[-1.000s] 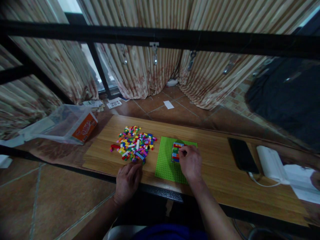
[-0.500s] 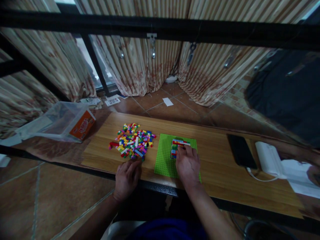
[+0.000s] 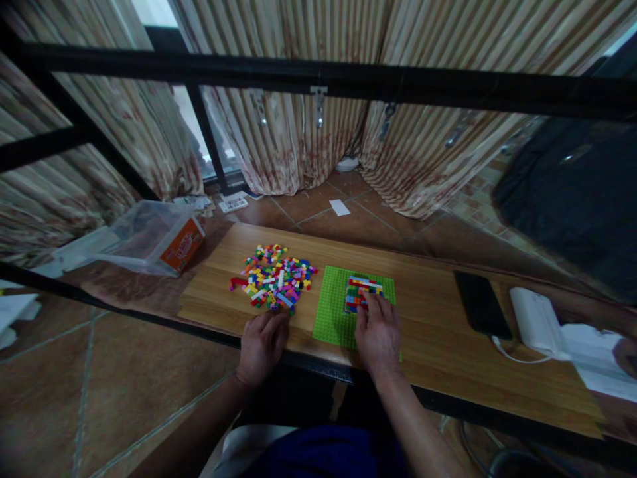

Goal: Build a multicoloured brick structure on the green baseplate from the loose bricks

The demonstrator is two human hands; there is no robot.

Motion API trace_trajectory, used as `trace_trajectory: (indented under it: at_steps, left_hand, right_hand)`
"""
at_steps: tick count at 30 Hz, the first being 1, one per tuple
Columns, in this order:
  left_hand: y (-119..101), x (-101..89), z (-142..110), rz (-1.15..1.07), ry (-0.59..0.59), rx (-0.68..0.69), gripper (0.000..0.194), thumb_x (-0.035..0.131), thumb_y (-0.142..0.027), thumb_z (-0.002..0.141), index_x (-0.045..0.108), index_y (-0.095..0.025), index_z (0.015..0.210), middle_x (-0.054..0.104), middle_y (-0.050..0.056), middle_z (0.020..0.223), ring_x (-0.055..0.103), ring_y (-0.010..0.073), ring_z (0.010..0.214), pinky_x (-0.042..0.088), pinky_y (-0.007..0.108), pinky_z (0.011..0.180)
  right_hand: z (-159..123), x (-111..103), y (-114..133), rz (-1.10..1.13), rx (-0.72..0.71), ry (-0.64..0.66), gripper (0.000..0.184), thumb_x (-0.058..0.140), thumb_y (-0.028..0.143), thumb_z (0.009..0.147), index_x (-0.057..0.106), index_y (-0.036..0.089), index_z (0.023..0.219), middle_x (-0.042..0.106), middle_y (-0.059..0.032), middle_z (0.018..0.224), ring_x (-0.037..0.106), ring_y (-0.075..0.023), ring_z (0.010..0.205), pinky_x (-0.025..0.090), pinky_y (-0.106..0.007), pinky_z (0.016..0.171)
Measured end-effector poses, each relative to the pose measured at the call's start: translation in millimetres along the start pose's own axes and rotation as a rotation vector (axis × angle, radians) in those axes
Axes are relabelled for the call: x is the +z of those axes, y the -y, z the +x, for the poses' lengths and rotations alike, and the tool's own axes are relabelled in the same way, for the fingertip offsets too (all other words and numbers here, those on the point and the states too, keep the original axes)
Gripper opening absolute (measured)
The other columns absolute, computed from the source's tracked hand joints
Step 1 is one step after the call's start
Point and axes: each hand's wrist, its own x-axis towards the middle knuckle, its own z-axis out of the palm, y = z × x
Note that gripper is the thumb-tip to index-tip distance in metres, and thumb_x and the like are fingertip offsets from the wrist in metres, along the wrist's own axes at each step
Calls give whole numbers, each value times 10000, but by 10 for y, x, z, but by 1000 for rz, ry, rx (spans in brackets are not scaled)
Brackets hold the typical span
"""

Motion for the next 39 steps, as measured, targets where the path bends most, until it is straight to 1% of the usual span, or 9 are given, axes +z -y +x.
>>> trace_trajectory:
  at_steps: [3, 7, 12, 15, 20, 23, 30, 34, 39]
  left_hand:
    - [1, 2, -8, -8, 13, -3, 209, 510, -180, 912, 628, -204, 1083, 669, 67, 947, 613, 206, 903, 437, 343, 769]
    - [-7, -4, -15, -17, 16, -4, 211, 530, -182, 906, 625, -205, 1093, 668, 72, 957, 613, 209, 923, 440, 347, 778]
    - [-11, -12, -17, -25, 34, -7, 198, 502, -189, 930, 614, -204, 1093, 672, 73, 986, 617, 203, 931, 438, 343, 773]
    - [-1, -8, -24, -23, 33, -8, 193, 490, -203, 936, 610, -193, 1086, 668, 82, 991, 616, 206, 917, 436, 341, 755]
    - [10, -7, -38, -21, 24, -8, 186, 510, -222, 933, 602, -181, 1089, 667, 88, 993, 602, 214, 912, 435, 348, 762]
    - [10, -14, -38, -38, 30, -10, 180, 519, -229, 931, 600, -179, 1084, 669, 85, 987, 599, 216, 910, 432, 348, 764]
    - [4, -3, -21, -51, 9, -12, 160, 515, -188, 920, 609, -192, 1050, 671, 67, 958, 601, 206, 895, 431, 337, 762]
    - [1, 9, -21, -41, -12, -13, 161, 514, -184, 917, 613, -193, 1043, 673, 64, 933, 602, 204, 871, 429, 337, 751]
    - [10, 17, -30, -30, -21, 0, 161, 520, -194, 919, 613, -189, 1050, 670, 68, 920, 608, 203, 866, 430, 330, 739]
  right_hand:
    - [-167, 39, 186, 82, 1, 17, 307, 453, 307, 936, 664, 193, 1128, 668, -122, 1092, 585, -264, 1038, 466, -440, 928]
    - [-300, 168, 512, 232, -34, 174, 260, 455, 291, 935, 681, 210, 1035, 683, -92, 1011, 615, -236, 955, 487, -394, 868]
    - [-253, 387, 838, 251, -54, 278, 246, 452, 281, 933, 683, 221, 994, 684, -77, 978, 614, -225, 919, 463, -371, 849]
    - [-202, 489, 952, 197, -59, 293, 223, 470, 283, 930, 680, 221, 970, 682, -70, 941, 605, -226, 914, 435, -371, 854]
    - [-151, 594, 1037, 106, -44, 294, 200, 532, 342, 908, 667, 214, 982, 676, -76, 909, 585, -256, 913, 401, -390, 831]
    - [-120, 625, 1057, 82, -65, 308, 172, 534, 317, 907, 664, 224, 969, 673, -73, 911, 577, -257, 924, 393, -386, 832]
    - [-59, 543, 1018, 21, -68, 419, 200, 493, 151, 893, 664, 219, 969, 669, -61, 969, 564, -234, 939, 387, -351, 832]
    - [-17, 489, 1004, -26, -78, 460, 188, 489, 192, 919, 665, 213, 983, 656, -63, 976, 550, -233, 957, 383, -344, 843]
    - [-11, 551, 1015, -53, -104, 465, 173, 496, 186, 925, 666, 219, 924, 648, -55, 942, 551, -224, 923, 390, -339, 804]
